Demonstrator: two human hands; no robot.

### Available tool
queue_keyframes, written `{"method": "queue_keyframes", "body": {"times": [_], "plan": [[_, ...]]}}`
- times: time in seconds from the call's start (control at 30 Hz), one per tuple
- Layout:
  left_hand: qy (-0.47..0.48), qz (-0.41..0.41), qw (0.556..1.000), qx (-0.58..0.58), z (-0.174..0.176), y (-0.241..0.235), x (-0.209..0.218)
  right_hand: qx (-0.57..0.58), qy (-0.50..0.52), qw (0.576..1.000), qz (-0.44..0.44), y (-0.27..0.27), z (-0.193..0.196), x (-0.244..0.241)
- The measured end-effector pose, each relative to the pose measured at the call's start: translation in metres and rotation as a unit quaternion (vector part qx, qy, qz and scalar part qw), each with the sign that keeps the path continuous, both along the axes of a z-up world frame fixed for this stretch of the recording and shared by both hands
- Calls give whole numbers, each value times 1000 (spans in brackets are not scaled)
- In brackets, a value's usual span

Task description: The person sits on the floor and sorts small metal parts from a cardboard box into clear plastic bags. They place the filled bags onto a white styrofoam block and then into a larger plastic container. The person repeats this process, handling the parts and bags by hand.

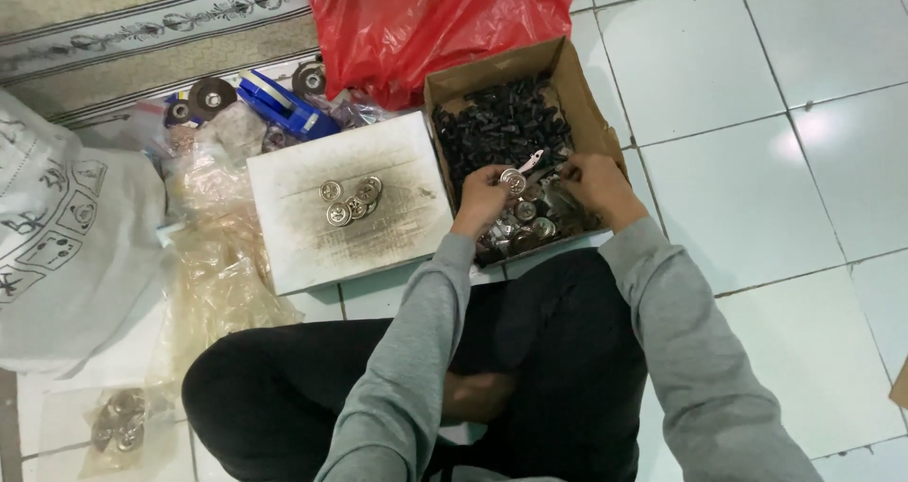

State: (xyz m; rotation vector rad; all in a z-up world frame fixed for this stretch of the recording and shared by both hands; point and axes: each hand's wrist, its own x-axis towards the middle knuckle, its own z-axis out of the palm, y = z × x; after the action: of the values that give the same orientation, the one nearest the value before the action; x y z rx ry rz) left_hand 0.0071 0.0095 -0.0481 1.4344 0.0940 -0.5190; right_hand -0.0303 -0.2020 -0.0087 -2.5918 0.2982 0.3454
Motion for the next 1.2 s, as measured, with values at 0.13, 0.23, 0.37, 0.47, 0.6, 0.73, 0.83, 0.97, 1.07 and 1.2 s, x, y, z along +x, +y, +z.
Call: {"method": "queue_keyframes", "body": {"times": [0.13,0.23,0.37,0.47,0.6,0.73,0.83,0.97,1.07,1.2], "plan": [[9,-14,999,37,1,-7,4,171,-16,981,-85,8,27,-10],[51,-9,999,18,16,-15,-3,268,-3,957,-108,13,23,-9],[122,3,991,-45,9,-17,2,320,-4,945,-71,19,6,0],[43,24,999,4,-3,-12,9,232,-21,972,-10,17,-5,6],[-19,55,996,74,2,-12,10,-4,-4,984,177,28,-3,5],[-18,59,996,71,8,-15,10,-150,-23,957,246,48,-22,4],[6,78,996,46,22,-7,8,-178,-31,951,252,54,-20,5],[8,53,996,76,24,4,10,-117,15,969,217,47,-22,8],[11,70,996,55,20,6,12,-92,31,975,198,42,-32,14],[3,70,996,59,14,4,12,-76,38,981,176,30,-42,16]]}}
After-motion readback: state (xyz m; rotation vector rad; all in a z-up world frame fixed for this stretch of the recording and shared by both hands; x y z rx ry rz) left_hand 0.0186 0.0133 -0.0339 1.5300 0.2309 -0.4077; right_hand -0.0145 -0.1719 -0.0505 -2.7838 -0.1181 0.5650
